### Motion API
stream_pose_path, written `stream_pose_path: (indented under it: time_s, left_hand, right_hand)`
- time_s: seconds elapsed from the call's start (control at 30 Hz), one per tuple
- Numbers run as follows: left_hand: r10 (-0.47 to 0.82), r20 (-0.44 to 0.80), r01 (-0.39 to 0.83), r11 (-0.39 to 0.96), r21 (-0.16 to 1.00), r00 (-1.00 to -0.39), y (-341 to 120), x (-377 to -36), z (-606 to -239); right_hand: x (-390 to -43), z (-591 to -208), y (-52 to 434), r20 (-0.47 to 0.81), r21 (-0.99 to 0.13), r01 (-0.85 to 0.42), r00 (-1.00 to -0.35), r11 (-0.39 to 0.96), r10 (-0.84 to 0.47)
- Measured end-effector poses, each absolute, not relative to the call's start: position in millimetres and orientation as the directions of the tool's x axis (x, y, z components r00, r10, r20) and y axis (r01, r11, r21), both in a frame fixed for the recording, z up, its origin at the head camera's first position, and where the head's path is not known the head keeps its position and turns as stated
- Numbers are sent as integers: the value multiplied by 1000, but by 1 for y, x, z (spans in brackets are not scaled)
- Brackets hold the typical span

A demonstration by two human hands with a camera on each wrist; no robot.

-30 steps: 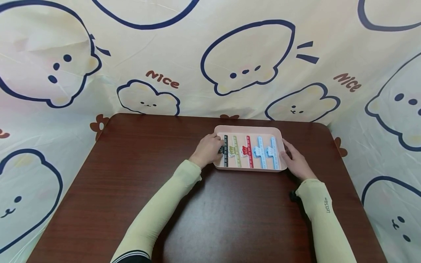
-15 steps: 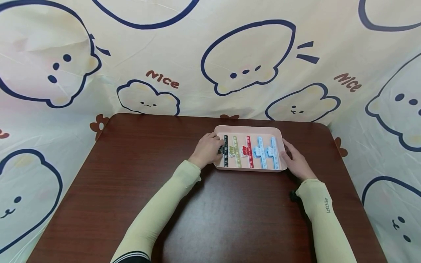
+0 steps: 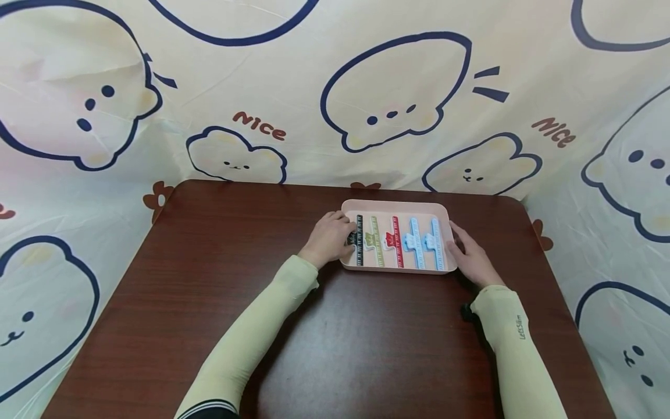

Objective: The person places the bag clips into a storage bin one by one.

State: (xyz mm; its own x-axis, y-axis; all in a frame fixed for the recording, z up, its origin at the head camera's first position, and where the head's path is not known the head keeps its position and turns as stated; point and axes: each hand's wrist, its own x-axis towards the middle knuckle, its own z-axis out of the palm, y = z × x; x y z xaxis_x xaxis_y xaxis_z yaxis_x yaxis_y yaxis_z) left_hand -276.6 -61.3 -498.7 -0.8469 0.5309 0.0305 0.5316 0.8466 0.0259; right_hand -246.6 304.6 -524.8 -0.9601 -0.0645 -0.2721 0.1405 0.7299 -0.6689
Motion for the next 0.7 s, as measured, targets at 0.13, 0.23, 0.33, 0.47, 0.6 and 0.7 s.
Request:
stream_pose_path:
  time_s: [0.13,0.23,0.33,0.47,0.6,0.7]
  left_hand:
    - [528,25,529,848,41,-849,-62,-277,-500]
    - [524,31,524,850,57,-851,-64,-277,-500]
    - [521,44,523,848,88,-852,-65,-277,-501]
    - [513,51,515,847,129,-857,-67,-276,-501]
    - [497,60,499,849,176,-866,-74,-273,-501]
    - [470,94,480,854,200,-877,-83,-272,-499]
  right_hand:
    - [-247,-525,305,-275,-669,141,-959,729,-68]
    - [-248,-525,305,-269,-669,133,-961,731,-71]
    - [-249,-525,305,-265,-666,133,-962,734,-66]
    - [-249,-524,305,-269,-670,134,-960,730,-71]
    - [-246,-523,307,-264,-665,118,-961,737,-84]
    - [-244,-521,308,-233,-661,86,-968,746,-95]
